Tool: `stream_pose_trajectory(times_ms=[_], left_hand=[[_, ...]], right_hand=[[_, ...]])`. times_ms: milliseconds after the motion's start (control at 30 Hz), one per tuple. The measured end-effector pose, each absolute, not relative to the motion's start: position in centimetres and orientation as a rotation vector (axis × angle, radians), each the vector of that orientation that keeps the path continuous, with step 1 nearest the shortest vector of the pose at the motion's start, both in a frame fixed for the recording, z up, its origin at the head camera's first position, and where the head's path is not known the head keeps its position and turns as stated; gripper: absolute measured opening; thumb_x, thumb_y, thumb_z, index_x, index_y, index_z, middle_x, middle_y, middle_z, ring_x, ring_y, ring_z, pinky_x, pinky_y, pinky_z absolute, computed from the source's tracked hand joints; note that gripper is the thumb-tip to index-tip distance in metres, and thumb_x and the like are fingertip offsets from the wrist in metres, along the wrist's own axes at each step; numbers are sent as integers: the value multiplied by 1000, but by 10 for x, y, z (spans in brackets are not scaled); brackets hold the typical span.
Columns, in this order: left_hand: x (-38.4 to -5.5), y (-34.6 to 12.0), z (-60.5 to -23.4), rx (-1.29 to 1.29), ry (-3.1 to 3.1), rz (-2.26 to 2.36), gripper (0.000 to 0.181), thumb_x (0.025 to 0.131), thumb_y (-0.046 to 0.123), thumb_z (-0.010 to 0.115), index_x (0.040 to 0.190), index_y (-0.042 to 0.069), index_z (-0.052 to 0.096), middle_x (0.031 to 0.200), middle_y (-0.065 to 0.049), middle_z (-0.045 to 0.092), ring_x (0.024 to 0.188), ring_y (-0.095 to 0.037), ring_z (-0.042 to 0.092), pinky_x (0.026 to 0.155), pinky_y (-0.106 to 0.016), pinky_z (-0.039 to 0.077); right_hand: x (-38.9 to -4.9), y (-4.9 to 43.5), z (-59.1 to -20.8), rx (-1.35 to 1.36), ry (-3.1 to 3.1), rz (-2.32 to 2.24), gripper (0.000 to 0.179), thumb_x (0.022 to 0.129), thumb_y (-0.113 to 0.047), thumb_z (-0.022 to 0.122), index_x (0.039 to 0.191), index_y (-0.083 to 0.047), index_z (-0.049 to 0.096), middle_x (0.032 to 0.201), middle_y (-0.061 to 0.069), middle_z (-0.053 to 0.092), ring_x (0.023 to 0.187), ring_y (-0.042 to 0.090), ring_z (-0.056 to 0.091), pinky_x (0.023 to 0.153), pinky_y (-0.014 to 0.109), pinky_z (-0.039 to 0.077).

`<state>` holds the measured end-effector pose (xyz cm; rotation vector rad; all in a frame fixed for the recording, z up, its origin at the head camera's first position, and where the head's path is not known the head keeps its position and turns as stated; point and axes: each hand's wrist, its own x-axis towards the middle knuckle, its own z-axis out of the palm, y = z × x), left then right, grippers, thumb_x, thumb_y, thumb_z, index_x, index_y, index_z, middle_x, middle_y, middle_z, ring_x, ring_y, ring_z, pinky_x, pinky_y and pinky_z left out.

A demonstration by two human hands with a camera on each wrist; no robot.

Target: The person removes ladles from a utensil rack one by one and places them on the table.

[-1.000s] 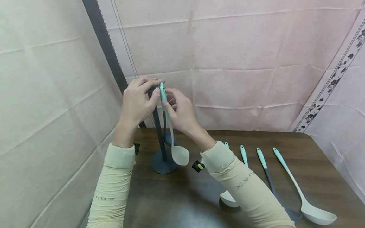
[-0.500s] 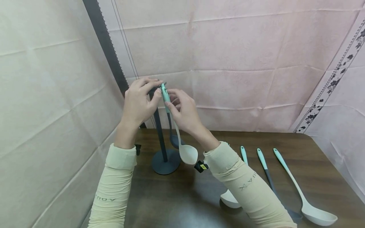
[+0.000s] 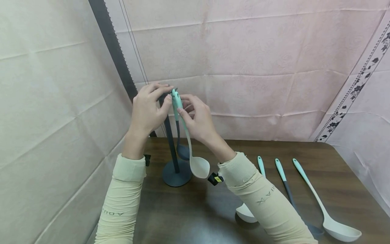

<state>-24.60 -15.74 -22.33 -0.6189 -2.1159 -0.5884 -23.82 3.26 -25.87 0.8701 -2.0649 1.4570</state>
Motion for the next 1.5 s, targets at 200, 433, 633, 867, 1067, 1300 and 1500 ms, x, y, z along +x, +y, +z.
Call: stream_pose_trajectory(times_ms=[200,433,633,867,1067,1300,1500], left_hand=[[-246,-157,-223,-629,-2113,-589,44,100,39,53,127,14,79,127,-5,74,124,-33,63,99,-61,49],[-245,-156,-223,-640,-2107,-586,45,100,40,53,127,14,79,127,-6,74,123,-33,63,97,-60,50],[-245,-155,-224,-648,-2101,-582,46,100,40,52,126,13,79,126,-6,74,122,-33,64,96,-59,51],[-245,-155,-224,-650,-2100,-586,46,100,40,52,126,14,79,126,-6,74,122,-32,64,94,-59,51],[-248,-158,-224,-624,-2095,-607,46,100,40,51,126,15,80,125,-5,75,124,-32,64,100,-61,49],[-248,-160,-224,-610,-2119,-620,44,100,39,52,127,17,79,128,-3,74,126,-32,63,103,-63,46],[-248,-160,-224,-605,-2121,-625,44,100,39,52,127,18,79,128,-1,74,126,-31,63,103,-63,46]], right_hand=[[-237,34,-259,870,-2054,1486,37,104,-9,65,140,-4,62,109,10,66,92,21,70,81,37,62],[-236,35,-261,856,-2052,1488,37,104,-10,65,141,-5,62,110,10,65,93,20,69,81,34,62],[-234,34,-263,851,-2034,1491,37,104,-11,64,140,-5,61,111,10,65,92,20,69,81,34,62],[-233,33,-264,847,-1997,1495,36,104,-10,64,140,-6,62,109,10,66,91,20,69,79,34,62],[-233,34,-265,836,-1959,1504,36,103,-8,65,138,-6,62,107,10,66,90,20,69,78,38,62],[-233,36,-268,831,-1980,1491,36,102,-10,67,138,-5,62,106,10,67,89,20,69,78,38,62],[-235,37,-270,840,-1981,1499,36,101,-12,69,135,-5,63,103,10,68,89,19,68,77,38,61]])
